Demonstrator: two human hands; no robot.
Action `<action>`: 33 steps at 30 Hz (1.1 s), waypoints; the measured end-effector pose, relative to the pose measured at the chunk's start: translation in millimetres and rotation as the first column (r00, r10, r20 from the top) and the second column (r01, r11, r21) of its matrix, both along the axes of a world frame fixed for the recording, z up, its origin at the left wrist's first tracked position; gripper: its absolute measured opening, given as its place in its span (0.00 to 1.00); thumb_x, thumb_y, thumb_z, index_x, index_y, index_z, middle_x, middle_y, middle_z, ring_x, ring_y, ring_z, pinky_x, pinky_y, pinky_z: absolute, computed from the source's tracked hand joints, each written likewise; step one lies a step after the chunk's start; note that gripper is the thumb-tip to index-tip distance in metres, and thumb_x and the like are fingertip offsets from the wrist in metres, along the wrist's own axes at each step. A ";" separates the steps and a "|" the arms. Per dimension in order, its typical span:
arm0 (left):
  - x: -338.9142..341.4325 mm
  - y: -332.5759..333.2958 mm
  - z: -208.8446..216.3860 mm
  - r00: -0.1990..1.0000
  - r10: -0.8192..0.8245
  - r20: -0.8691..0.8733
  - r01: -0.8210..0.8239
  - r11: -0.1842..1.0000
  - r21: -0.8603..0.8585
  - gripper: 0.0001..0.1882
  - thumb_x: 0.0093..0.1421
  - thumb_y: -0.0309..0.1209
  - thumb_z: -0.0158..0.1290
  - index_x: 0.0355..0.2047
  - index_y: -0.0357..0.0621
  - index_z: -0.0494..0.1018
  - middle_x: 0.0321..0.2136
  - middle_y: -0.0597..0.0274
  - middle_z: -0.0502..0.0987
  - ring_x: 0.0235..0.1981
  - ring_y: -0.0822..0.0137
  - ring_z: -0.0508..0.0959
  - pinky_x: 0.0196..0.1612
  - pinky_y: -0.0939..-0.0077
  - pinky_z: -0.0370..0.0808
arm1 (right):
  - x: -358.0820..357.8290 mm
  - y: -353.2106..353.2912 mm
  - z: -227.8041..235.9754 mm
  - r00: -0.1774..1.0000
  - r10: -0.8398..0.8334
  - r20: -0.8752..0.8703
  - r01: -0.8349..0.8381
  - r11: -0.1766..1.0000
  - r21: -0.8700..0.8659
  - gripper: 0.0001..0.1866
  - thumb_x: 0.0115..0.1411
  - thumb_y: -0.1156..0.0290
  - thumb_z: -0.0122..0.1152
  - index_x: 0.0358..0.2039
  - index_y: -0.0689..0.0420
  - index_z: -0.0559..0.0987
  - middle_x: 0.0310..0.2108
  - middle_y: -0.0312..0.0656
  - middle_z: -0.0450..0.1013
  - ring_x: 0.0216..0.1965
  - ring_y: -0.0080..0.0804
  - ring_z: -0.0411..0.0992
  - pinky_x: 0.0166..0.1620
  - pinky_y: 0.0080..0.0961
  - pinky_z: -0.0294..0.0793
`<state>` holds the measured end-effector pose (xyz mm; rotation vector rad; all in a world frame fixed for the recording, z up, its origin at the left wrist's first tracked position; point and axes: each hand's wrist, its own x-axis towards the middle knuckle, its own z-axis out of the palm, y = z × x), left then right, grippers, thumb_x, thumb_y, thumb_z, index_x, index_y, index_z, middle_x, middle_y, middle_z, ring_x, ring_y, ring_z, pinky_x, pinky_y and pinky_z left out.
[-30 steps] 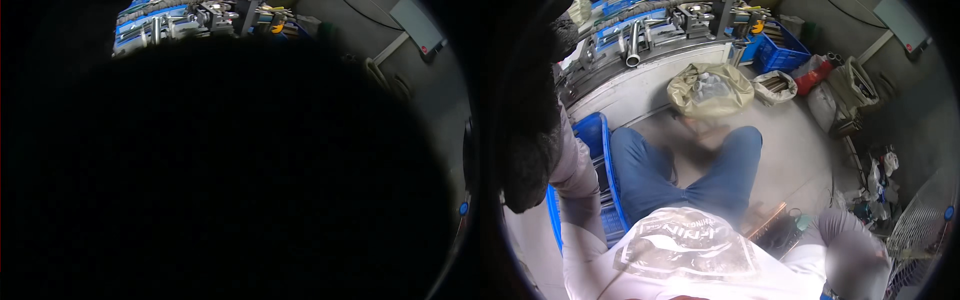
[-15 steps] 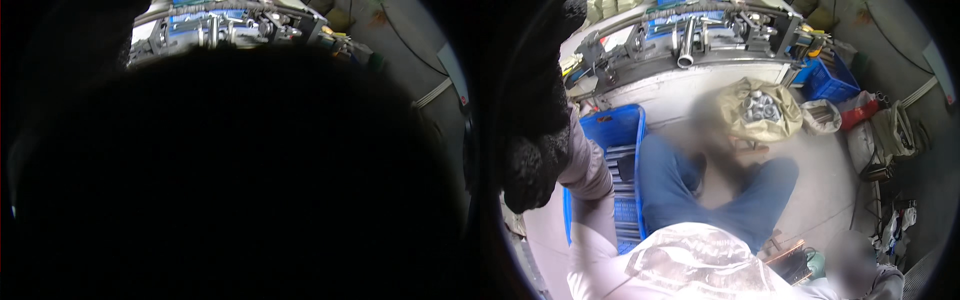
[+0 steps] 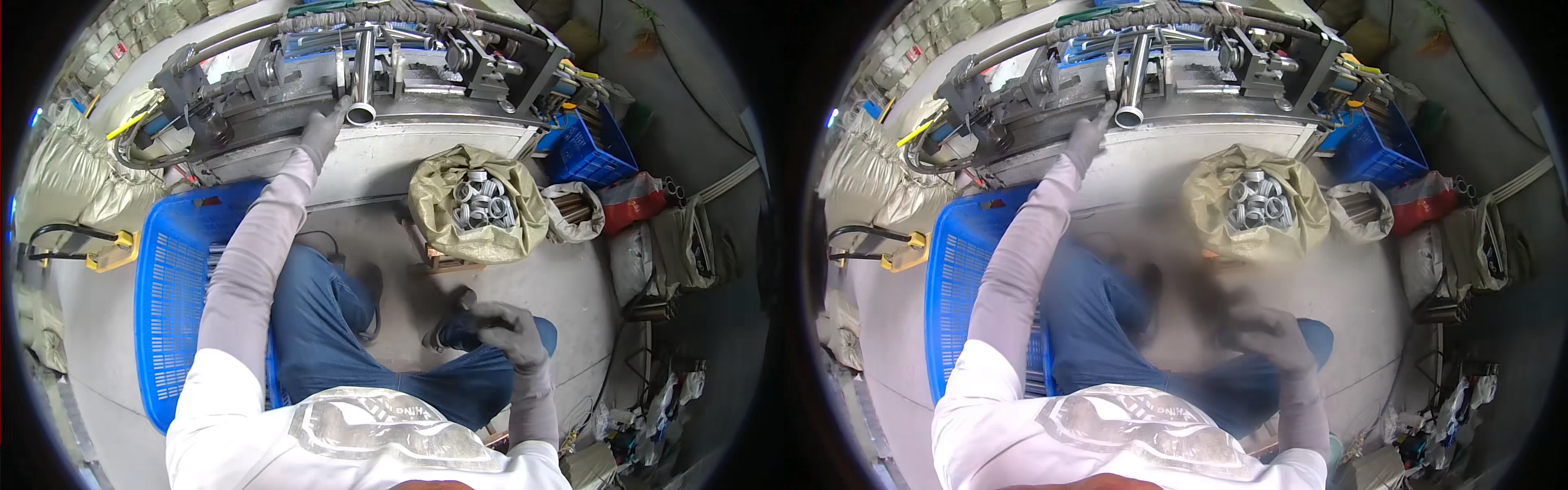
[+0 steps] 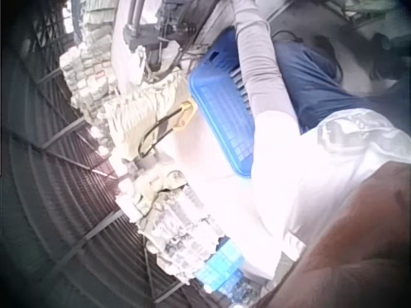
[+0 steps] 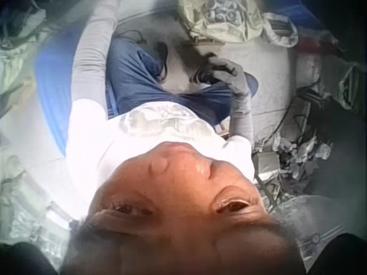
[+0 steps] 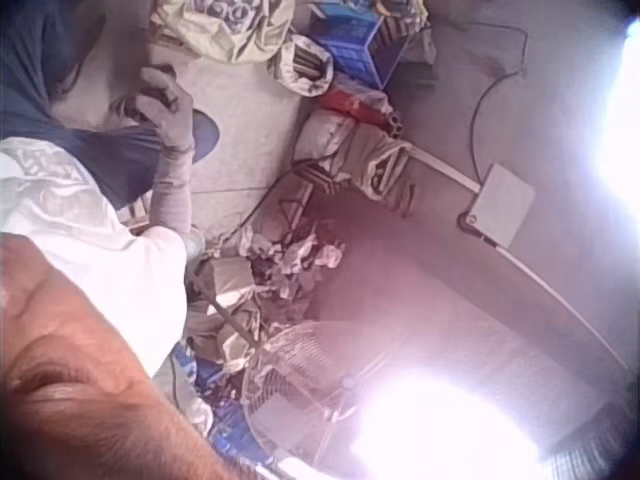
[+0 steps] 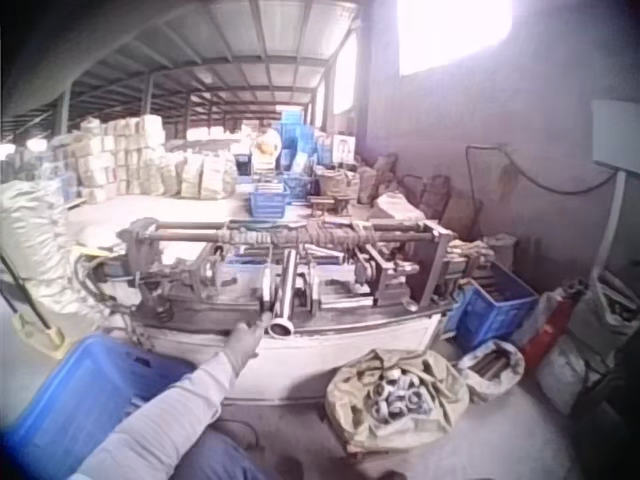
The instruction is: The person assembles a metal component by hand, fitting a metal ring onto a metal tube, then placing the assembled part into a blue plastic bin.
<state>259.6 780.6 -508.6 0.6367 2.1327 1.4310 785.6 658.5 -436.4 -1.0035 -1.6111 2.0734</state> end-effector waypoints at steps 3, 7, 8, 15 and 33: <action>-57.1 -18.9 -70.2 0.750 -0.391 0.534 0.239 0.913 0.332 0.37 0.60 0.68 0.57 0.46 0.45 0.77 0.32 0.56 0.79 0.30 0.59 0.82 0.35 0.59 0.83 | -134.5 -11.0 -121.0 1.000 0.005 -0.023 0.000 0.975 0.222 0.22 0.60 0.81 0.67 0.56 0.67 0.79 0.46 0.39 0.79 0.45 0.21 0.75 0.49 0.20 0.75; -160.5 -82.7 -115.9 0.650 -0.516 0.557 0.097 0.784 0.613 0.23 0.70 0.54 0.53 0.48 0.46 0.75 0.35 0.61 0.81 0.37 0.62 0.83 0.43 0.64 0.83 | -267.5 -26.3 -169.8 0.965 0.202 0.168 -0.263 0.736 0.623 0.20 0.64 0.80 0.66 0.57 0.66 0.79 0.48 0.38 0.78 0.47 0.21 0.75 0.50 0.21 0.75; -159.0 -103.0 -115.0 0.588 -0.559 0.585 0.135 0.780 0.610 0.20 0.70 0.51 0.54 0.48 0.47 0.75 0.38 0.59 0.82 0.37 0.63 0.83 0.44 0.67 0.82 | -290.5 -38.0 -168.3 0.983 0.118 0.143 -0.163 0.917 0.365 0.20 0.64 0.79 0.65 0.57 0.66 0.79 0.50 0.38 0.78 0.48 0.21 0.75 0.51 0.21 0.76; -135.1 -370.4 -109.1 0.748 -0.601 -0.283 0.664 0.683 0.304 0.24 0.68 0.39 0.56 0.58 0.34 0.73 0.45 0.55 0.81 0.46 0.65 0.82 0.52 0.69 0.78 | -416.0 -46.2 -195.1 0.992 -0.066 -0.110 0.085 0.981 0.175 0.27 0.70 0.67 0.62 0.66 0.61 0.70 0.52 0.43 0.77 0.51 0.29 0.76 0.54 0.25 0.76; -154.7 -346.1 -2.9 0.529 -0.848 -0.032 0.829 0.525 -0.193 0.40 0.55 0.38 0.65 0.63 0.30 0.65 0.42 0.49 0.80 0.38 0.65 0.83 0.43 0.68 0.79 | -514.8 -136.2 -122.9 0.523 -0.418 -0.742 0.042 0.883 -0.468 0.19 0.64 0.75 0.65 0.54 0.61 0.75 0.45 0.40 0.77 0.47 0.30 0.76 0.52 0.27 0.77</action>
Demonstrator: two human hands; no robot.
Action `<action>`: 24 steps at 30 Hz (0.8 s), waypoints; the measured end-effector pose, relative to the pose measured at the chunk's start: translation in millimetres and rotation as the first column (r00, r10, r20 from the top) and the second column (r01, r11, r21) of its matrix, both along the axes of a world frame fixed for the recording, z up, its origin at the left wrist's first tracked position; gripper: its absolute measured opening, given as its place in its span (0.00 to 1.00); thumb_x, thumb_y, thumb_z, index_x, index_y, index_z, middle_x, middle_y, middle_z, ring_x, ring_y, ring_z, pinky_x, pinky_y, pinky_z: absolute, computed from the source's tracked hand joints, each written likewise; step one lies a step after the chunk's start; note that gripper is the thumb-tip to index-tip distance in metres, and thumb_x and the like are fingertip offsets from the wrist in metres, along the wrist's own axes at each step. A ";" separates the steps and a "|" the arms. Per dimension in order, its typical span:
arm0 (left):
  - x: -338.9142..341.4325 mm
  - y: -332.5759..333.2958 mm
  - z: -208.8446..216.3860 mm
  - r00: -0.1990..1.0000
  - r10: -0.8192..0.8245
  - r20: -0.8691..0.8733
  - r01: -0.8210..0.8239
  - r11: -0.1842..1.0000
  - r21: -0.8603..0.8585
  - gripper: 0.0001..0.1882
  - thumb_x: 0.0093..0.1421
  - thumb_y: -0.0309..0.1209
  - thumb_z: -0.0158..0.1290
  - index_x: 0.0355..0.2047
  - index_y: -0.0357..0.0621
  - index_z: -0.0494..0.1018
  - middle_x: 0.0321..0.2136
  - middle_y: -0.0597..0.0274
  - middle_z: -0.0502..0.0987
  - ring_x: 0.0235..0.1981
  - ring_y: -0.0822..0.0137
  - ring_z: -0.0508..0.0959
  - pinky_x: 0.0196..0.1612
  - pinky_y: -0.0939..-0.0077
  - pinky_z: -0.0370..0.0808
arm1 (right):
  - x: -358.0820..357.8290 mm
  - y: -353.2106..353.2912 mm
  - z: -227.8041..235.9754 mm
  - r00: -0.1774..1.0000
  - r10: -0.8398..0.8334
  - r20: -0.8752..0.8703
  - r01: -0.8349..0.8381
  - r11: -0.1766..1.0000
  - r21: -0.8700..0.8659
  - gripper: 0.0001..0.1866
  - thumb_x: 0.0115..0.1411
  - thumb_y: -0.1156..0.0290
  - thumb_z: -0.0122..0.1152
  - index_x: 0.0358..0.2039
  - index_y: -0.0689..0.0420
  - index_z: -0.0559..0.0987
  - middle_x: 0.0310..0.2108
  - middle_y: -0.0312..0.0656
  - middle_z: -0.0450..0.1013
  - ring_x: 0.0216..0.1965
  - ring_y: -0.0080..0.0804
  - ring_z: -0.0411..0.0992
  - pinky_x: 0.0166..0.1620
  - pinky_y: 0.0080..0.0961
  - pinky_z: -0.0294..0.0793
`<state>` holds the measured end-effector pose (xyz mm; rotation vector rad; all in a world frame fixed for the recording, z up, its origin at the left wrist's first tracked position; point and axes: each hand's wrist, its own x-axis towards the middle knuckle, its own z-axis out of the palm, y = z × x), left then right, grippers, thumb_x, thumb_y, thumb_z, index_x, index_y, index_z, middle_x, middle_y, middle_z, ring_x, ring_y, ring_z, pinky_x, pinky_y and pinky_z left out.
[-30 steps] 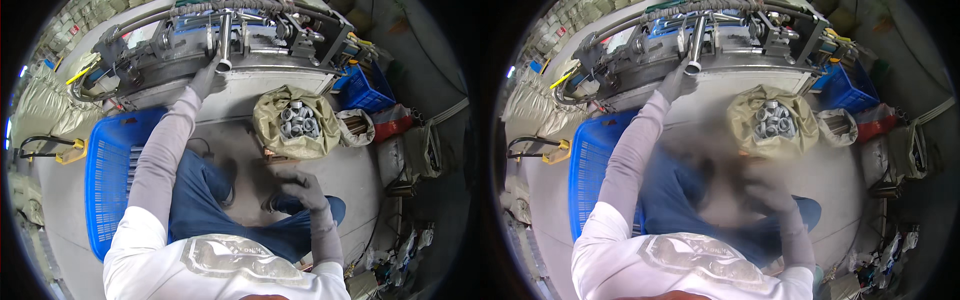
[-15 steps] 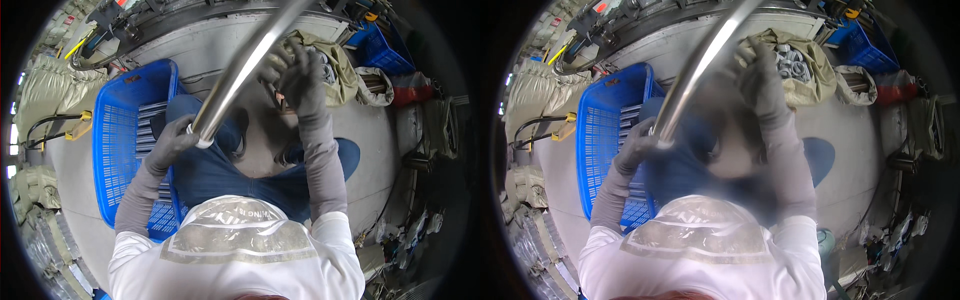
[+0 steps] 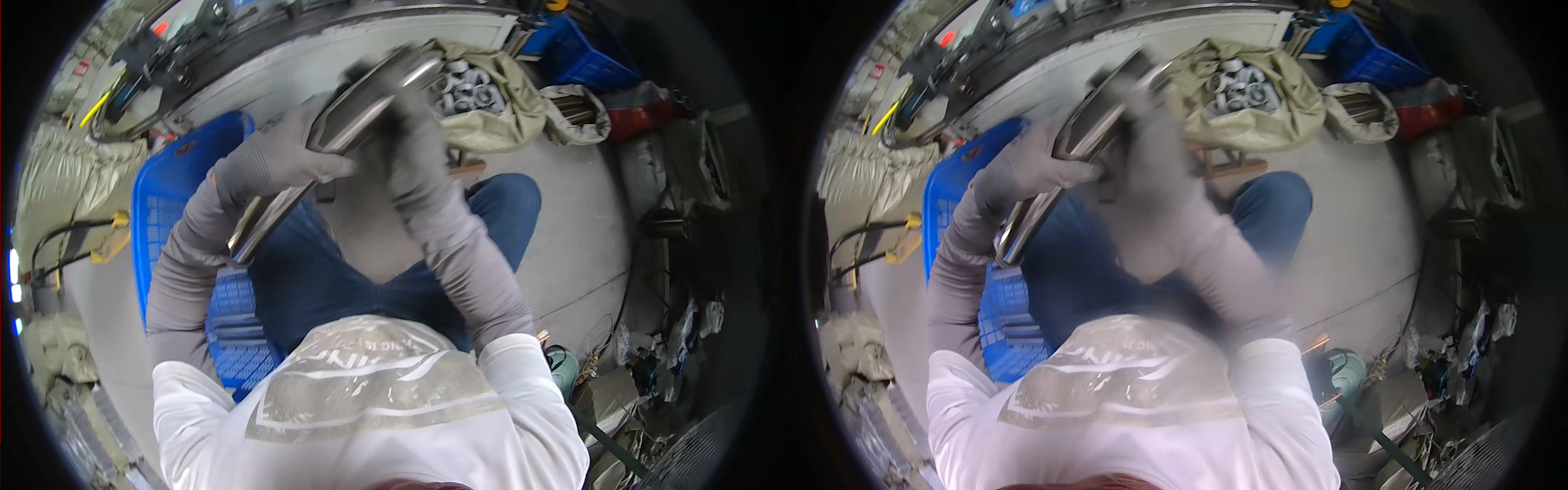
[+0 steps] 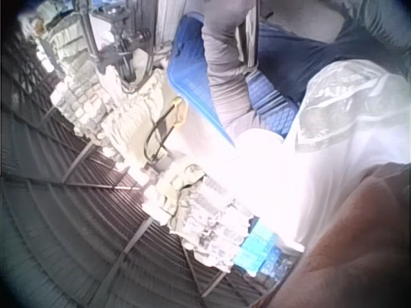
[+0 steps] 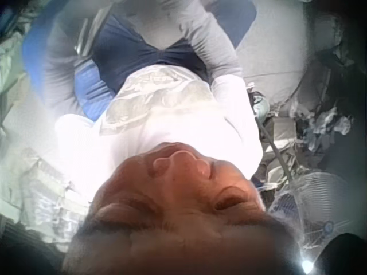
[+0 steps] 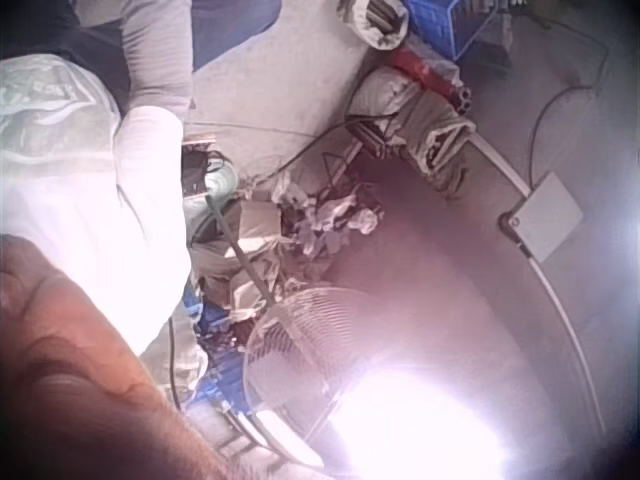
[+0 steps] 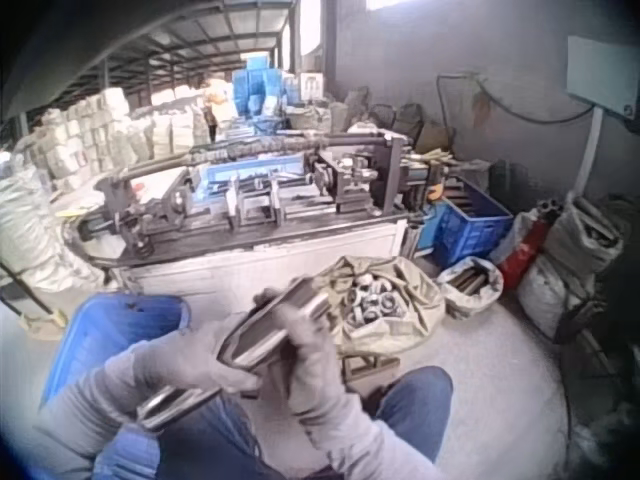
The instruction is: The person assembles a metal component by hand, fitting a metal ring onto a metal tube, then placing the assembled part into a blue plastic bin.
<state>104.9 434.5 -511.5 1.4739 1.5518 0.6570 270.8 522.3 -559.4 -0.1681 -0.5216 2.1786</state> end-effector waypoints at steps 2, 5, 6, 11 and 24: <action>-0.4 6.1 4.1 0.988 0.051 -0.143 -0.059 0.997 -0.057 0.31 0.54 0.36 0.63 0.56 0.33 0.70 0.34 0.48 0.82 0.36 0.60 0.84 0.41 0.65 0.78 | 8.2 6.4 -25.5 0.872 -0.335 0.356 0.018 0.750 0.661 0.22 0.67 0.69 0.61 0.59 0.64 0.75 0.55 0.49 0.77 0.57 0.40 0.75 0.62 0.32 0.72; -26.2 -7.7 -16.9 0.874 0.149 -0.463 -0.043 0.972 0.233 0.27 0.52 0.33 0.60 0.52 0.38 0.72 0.36 0.47 0.81 0.39 0.50 0.82 0.44 0.59 0.77 | 46.7 75.5 -76.5 0.500 -0.512 0.698 -0.173 0.731 0.660 0.24 0.63 0.69 0.64 0.59 0.62 0.77 0.54 0.50 0.78 0.55 0.44 0.76 0.61 0.34 0.72; -39.7 -14.4 -26.9 0.876 0.146 -0.459 -0.041 0.972 0.231 0.27 0.52 0.33 0.60 0.52 0.38 0.72 0.36 0.47 0.81 0.39 0.50 0.82 0.44 0.59 0.77 | 63.9 103.1 -86.7 0.327 -0.579 0.747 -0.189 0.734 0.652 0.25 0.62 0.67 0.65 0.59 0.62 0.78 0.53 0.51 0.78 0.55 0.45 0.77 0.61 0.35 0.72; -71.6 -11.3 -73.2 0.705 0.336 -0.625 -0.041 0.898 0.437 0.27 0.49 0.29 0.59 0.53 0.43 0.73 0.39 0.47 0.78 0.44 0.43 0.78 0.47 0.52 0.74 | 126.1 223.9 -138.3 -0.323 -0.844 0.429 -0.467 0.536 0.703 0.29 0.57 0.61 0.66 0.59 0.55 0.78 0.53 0.50 0.77 0.54 0.52 0.76 0.59 0.44 0.73; -123.6 -27.0 -80.0 0.762 0.330 -0.557 -0.141 0.925 0.353 0.32 0.44 0.31 0.60 0.53 0.44 0.72 0.39 0.46 0.78 0.43 0.46 0.79 0.48 0.54 0.76 | 95.0 283.6 -184.3 -0.147 -0.986 0.077 -0.872 0.166 0.461 0.33 0.46 0.58 0.76 0.56 0.41 0.78 0.45 0.45 0.78 0.47 0.49 0.77 0.49 0.47 0.74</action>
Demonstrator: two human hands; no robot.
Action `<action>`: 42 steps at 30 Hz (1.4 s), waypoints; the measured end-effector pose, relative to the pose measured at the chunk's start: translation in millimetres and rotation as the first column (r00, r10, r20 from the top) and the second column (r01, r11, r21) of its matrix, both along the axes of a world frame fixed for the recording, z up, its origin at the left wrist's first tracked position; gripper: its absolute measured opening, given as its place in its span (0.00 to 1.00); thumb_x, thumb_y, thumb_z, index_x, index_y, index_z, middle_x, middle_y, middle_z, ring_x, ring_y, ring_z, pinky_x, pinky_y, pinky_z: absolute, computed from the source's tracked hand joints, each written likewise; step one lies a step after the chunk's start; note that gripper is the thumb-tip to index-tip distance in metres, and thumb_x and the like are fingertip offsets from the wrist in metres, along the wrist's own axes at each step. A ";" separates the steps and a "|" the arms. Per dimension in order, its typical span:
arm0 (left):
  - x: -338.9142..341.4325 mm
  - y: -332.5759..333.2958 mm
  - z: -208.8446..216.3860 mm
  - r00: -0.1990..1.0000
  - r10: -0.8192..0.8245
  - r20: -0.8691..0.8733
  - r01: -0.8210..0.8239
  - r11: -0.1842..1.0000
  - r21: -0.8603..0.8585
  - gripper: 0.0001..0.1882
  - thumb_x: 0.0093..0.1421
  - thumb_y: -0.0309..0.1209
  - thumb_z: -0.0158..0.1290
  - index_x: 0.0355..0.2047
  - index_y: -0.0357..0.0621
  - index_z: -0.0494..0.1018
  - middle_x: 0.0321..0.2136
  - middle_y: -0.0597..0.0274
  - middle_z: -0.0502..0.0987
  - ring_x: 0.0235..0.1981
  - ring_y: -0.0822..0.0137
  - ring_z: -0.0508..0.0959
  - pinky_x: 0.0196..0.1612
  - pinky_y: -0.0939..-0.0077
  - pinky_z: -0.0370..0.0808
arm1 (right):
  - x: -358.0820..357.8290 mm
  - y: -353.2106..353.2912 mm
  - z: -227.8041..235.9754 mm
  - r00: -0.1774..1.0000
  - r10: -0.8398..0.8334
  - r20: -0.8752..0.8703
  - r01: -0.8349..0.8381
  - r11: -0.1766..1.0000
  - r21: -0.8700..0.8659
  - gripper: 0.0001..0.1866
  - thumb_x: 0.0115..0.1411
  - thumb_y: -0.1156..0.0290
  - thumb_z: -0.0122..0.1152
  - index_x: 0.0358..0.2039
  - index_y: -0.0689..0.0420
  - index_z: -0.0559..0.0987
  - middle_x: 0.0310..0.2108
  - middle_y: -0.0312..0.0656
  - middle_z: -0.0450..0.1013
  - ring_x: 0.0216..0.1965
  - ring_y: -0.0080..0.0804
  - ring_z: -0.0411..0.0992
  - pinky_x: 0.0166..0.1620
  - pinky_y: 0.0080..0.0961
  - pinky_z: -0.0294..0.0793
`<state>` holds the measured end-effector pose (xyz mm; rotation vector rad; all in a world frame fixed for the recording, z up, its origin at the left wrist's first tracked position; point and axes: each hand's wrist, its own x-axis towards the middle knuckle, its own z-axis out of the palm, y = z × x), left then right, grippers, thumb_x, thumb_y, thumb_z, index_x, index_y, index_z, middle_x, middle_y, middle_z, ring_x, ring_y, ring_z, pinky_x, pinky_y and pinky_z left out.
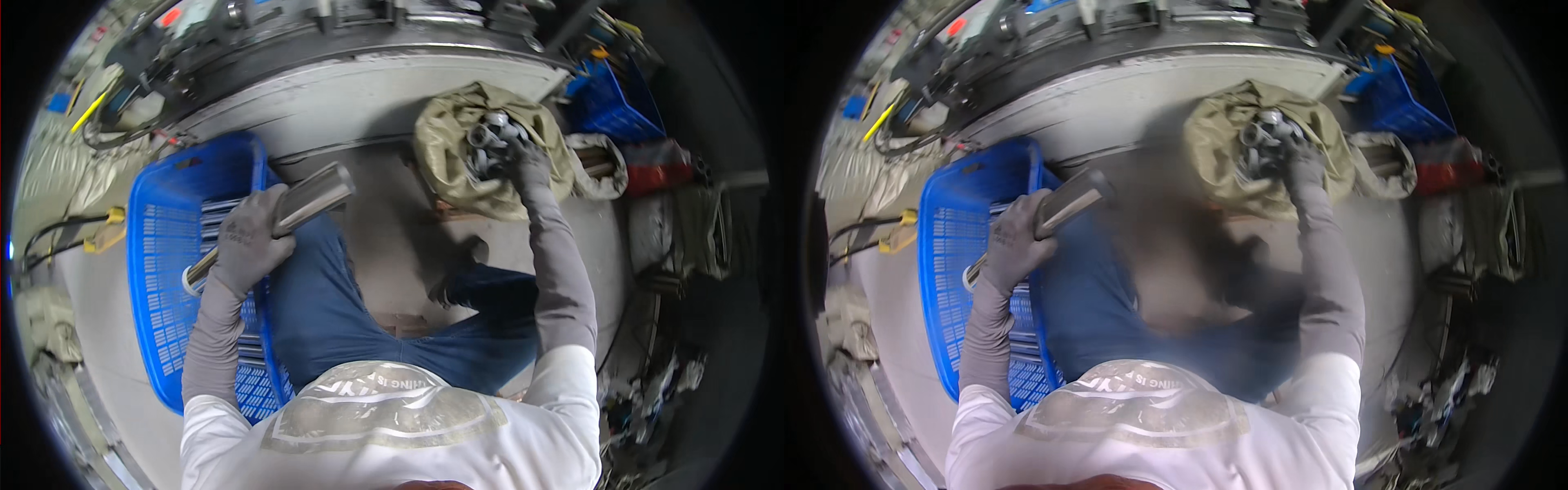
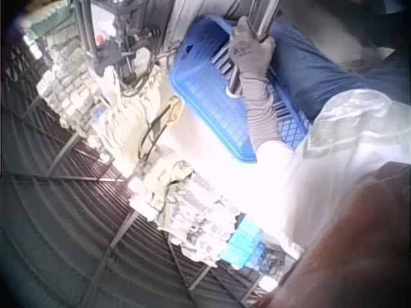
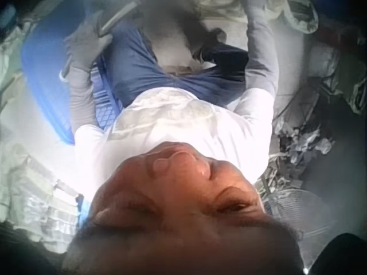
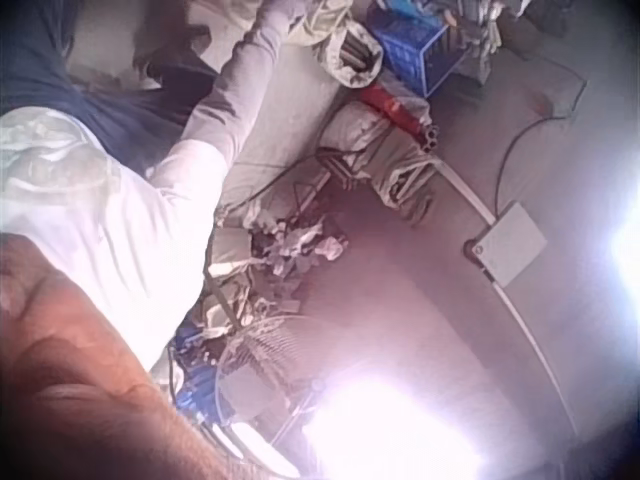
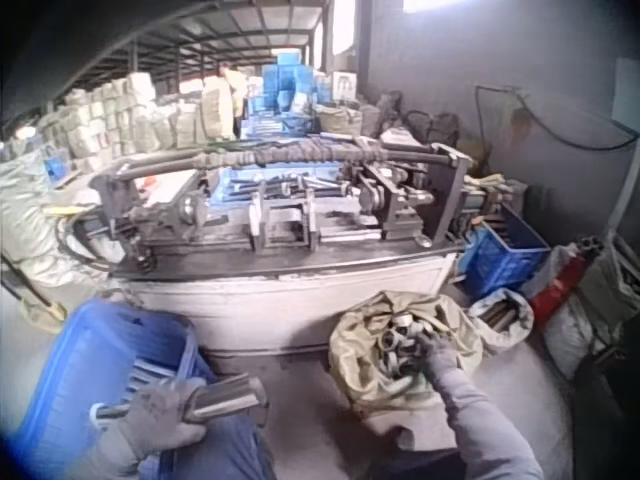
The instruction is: The person assembles a metal component by hand, fitting a metal ring onto a metal tube, then placing the assembled part into a blue plastic bin.
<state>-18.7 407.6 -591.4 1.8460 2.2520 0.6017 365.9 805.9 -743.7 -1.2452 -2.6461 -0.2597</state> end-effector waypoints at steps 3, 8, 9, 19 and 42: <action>-31.2 -18.3 2.4 0.996 0.083 -0.044 -0.086 0.995 -0.059 0.31 0.45 0.32 0.60 0.53 0.45 0.72 0.39 0.46 0.78 0.43 0.46 0.79 0.48 0.54 0.76 | -53.3 -25.1 16.0 0.983 -0.106 -0.150 0.106 0.994 -0.005 0.30 0.51 0.67 0.70 0.58 0.48 0.78 0.47 0.49 0.79 0.47 0.50 0.79 0.51 0.44 0.78; -80.3 -22.1 -13.4 0.997 0.007 -0.081 -0.005 0.999 0.034 0.29 0.46 0.33 0.60 0.51 0.42 0.71 0.38 0.47 0.78 0.43 0.46 0.80 0.48 0.53 0.77 | -145.6 -120.0 90.8 0.337 -0.404 -0.851 -0.632 0.572 -0.522 0.25 0.63 0.73 0.59 0.61 0.64 0.75 0.49 0.45 0.79 0.48 0.29 0.78 0.48 0.25 0.80; -82.4 -21.2 -13.3 0.997 0.003 -0.079 0.000 0.999 0.033 0.29 0.46 0.33 0.60 0.51 0.42 0.71 0.38 0.47 0.78 0.43 0.46 0.80 0.48 0.53 0.77 | -154.8 -136.4 90.5 0.302 -0.363 -0.881 -0.725 0.513 -0.460 0.25 0.64 0.71 0.58 0.61 0.63 0.75 0.49 0.45 0.79 0.46 0.30 0.78 0.47 0.25 0.80; -75.6 -5.5 14.8 0.977 -0.190 -0.093 0.196 0.979 0.062 0.27 0.49 0.34 0.64 0.49 0.38 0.72 0.39 0.46 0.79 0.43 0.45 0.80 0.46 0.55 0.77 | -246.8 -237.2 97.2 0.025 -0.869 -0.494 -0.989 0.052 -0.142 0.19 0.71 0.61 0.54 0.53 0.62 0.77 0.39 0.42 0.78 0.41 0.32 0.77 0.45 0.27 0.78; -109.6 13.3 15.4 0.954 -0.231 -0.190 0.235 0.972 0.000 0.24 0.52 0.37 0.62 0.47 0.39 0.72 0.37 0.44 0.79 0.42 0.45 0.81 0.47 0.53 0.76 | -285.9 -253.1 95.9 0.378 0.086 -0.922 -0.579 0.799 -0.163 0.24 0.54 0.84 0.65 0.53 0.60 0.79 0.48 0.45 0.79 0.48 0.38 0.79 0.52 0.32 0.77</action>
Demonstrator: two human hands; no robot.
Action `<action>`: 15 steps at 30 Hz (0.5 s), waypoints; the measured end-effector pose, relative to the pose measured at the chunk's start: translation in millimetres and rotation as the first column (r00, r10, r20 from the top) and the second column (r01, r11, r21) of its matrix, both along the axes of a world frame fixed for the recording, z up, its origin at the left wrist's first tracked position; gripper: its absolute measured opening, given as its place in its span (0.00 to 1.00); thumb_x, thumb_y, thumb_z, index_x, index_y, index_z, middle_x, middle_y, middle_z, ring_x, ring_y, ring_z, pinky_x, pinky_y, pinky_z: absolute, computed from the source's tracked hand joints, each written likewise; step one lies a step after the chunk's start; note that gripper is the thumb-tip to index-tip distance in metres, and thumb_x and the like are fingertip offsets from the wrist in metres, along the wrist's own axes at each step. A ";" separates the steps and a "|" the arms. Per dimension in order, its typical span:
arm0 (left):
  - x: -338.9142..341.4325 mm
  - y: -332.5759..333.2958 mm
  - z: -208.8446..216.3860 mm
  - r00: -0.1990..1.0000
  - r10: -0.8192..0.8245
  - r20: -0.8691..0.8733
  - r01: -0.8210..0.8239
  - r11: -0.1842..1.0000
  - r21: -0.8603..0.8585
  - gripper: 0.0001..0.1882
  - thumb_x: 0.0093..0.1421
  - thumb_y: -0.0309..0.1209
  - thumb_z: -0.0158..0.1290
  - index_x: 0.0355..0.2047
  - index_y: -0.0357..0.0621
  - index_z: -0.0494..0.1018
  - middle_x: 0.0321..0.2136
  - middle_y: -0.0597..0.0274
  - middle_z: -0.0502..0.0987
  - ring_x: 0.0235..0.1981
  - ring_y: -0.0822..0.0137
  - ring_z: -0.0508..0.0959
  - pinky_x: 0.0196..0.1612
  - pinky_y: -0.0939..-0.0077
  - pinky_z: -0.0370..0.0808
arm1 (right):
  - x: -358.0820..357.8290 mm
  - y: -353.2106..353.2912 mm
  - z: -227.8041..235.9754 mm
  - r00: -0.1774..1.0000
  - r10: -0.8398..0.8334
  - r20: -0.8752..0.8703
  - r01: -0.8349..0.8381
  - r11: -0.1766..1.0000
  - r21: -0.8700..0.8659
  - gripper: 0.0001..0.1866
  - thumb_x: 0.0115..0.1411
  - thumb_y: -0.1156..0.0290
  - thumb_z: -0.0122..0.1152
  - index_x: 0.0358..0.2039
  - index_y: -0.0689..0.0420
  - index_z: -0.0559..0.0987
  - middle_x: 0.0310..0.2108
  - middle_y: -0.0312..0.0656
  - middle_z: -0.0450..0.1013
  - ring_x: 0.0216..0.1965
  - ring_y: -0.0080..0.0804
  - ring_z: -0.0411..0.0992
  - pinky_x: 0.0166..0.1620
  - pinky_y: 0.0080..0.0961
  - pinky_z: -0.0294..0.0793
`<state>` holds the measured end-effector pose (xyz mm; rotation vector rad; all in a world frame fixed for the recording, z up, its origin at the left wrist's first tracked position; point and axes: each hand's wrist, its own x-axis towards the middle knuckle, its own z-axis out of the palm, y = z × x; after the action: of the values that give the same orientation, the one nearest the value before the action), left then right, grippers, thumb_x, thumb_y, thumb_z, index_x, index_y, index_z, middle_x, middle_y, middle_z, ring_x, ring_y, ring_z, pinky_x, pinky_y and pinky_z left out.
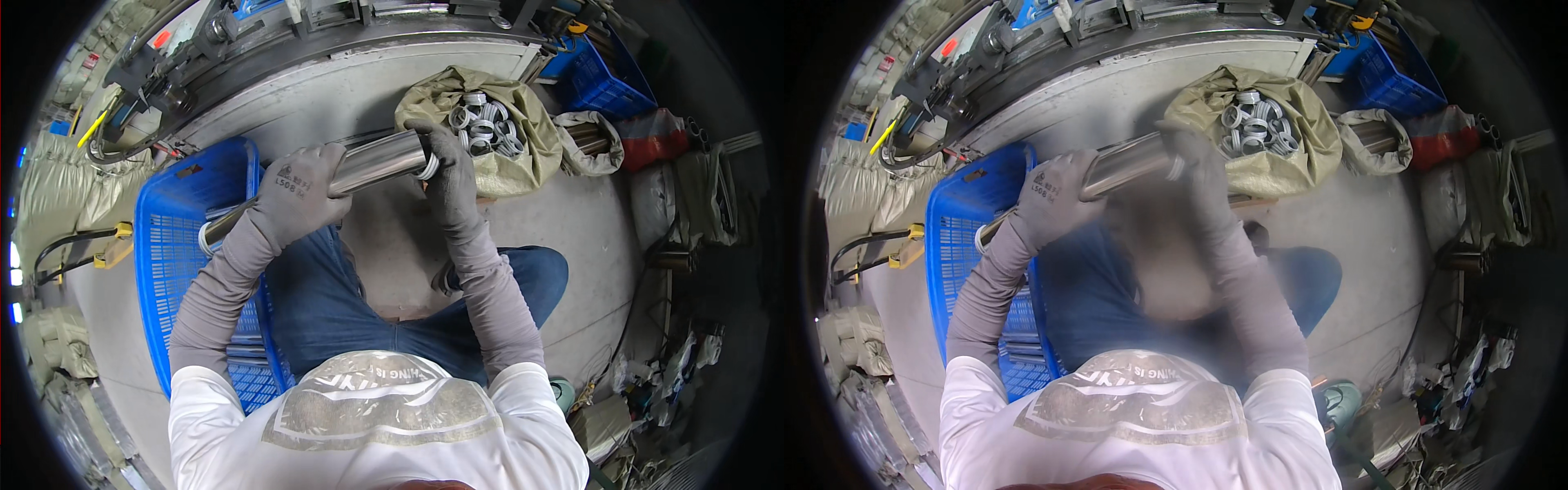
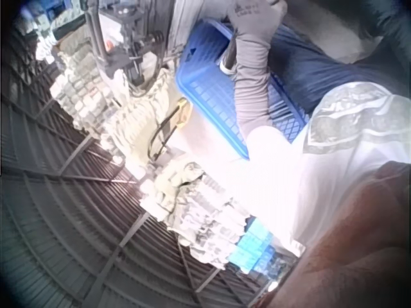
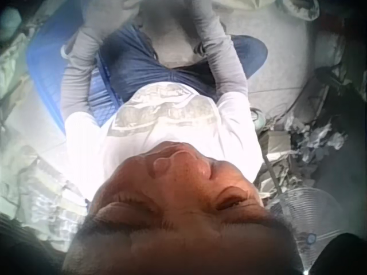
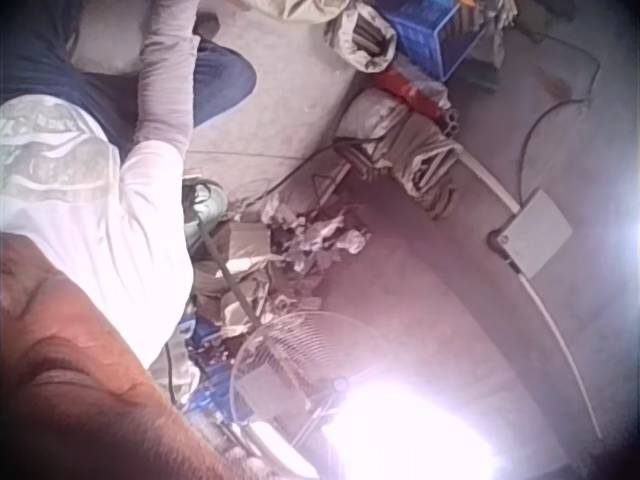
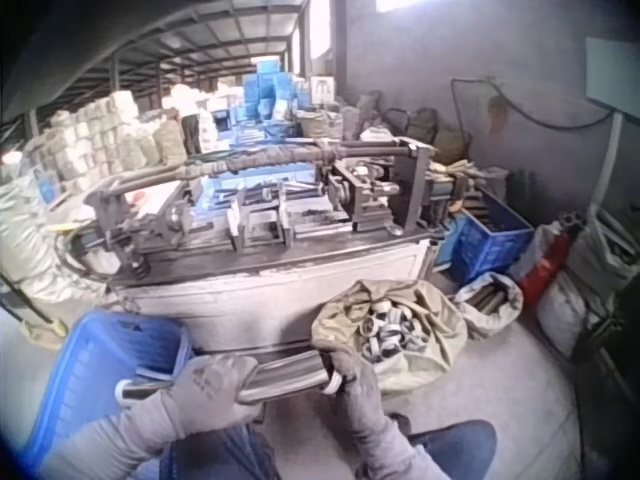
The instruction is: The person assembles a metal component by hand, fitting a metal ring onto a metal tube, then placing the assembled part into a blue plastic bin.
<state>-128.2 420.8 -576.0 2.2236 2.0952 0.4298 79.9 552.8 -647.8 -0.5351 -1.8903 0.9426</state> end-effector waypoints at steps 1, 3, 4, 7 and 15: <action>-2.3 0.2 -0.4 1.000 -0.004 -0.005 0.004 1.000 -0.012 0.24 0.52 0.38 0.62 0.47 0.39 0.72 0.38 0.44 0.79 0.42 0.45 0.81 0.47 0.53 0.76 | -6.5 -5.0 -0.3 0.994 -0.110 -0.028 0.112 0.987 0.114 0.24 0.53 0.82 0.65 0.53 0.60 0.79 0.49 0.47 0.79 0.49 0.40 0.79 0.53 0.32 0.77; -4.1 0.6 -0.7 1.000 -0.014 -0.011 0.014 1.000 -0.025 0.25 0.52 0.39 0.62 0.47 0.39 0.72 0.38 0.44 0.79 0.43 0.45 0.81 0.48 0.53 0.76 | -13.8 -10.1 2.5 0.988 -0.136 -0.076 0.143 0.985 0.096 0.26 0.51 0.82 0.64 0.53 0.59 0.80 0.48 0.47 0.80 0.48 0.43 0.80 0.51 0.32 0.78; -1.0 1.2 -0.6 0.999 -0.009 -0.038 0.005 0.995 -0.098 0.26 0.52 0.39 0.63 0.48 0.39 0.72 0.39 0.44 0.80 0.44 0.45 0.81 0.49 0.53 0.76 | -13.1 -9.6 5.6 0.983 -0.184 0.003 0.183 0.977 0.109 0.24 0.51 0.81 0.63 0.52 0.59 0.80 0.46 0.46 0.81 0.47 0.42 0.81 0.51 0.31 0.78; 3.9 5.3 -3.2 0.998 -0.022 -0.067 0.011 0.986 -0.165 0.28 0.52 0.40 0.64 0.49 0.39 0.71 0.39 0.45 0.80 0.45 0.45 0.80 0.49 0.54 0.76 | -8.5 -6.5 9.3 0.966 -0.238 0.101 0.219 0.961 0.171 0.21 0.53 0.82 0.62 0.50 0.59 0.81 0.42 0.44 0.82 0.44 0.40 0.81 0.49 0.29 0.79; 4.3 3.0 0.9 0.990 -0.140 -0.026 0.139 0.990 -0.014 0.23 0.49 0.39 0.63 0.41 0.41 0.71 0.36 0.47 0.80 0.42 0.48 0.81 0.47 0.56 0.77 | -14.6 -15.4 18.7 0.997 -0.075 0.028 0.078 0.986 -0.145 0.20 0.70 0.65 0.43 0.40 0.64 0.82 0.36 0.49 0.80 0.39 0.39 0.78 0.49 0.30 0.74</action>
<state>-123.9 423.8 -575.1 2.3628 1.9326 0.3790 65.3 537.4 -629.1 -0.7034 -1.8164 1.0336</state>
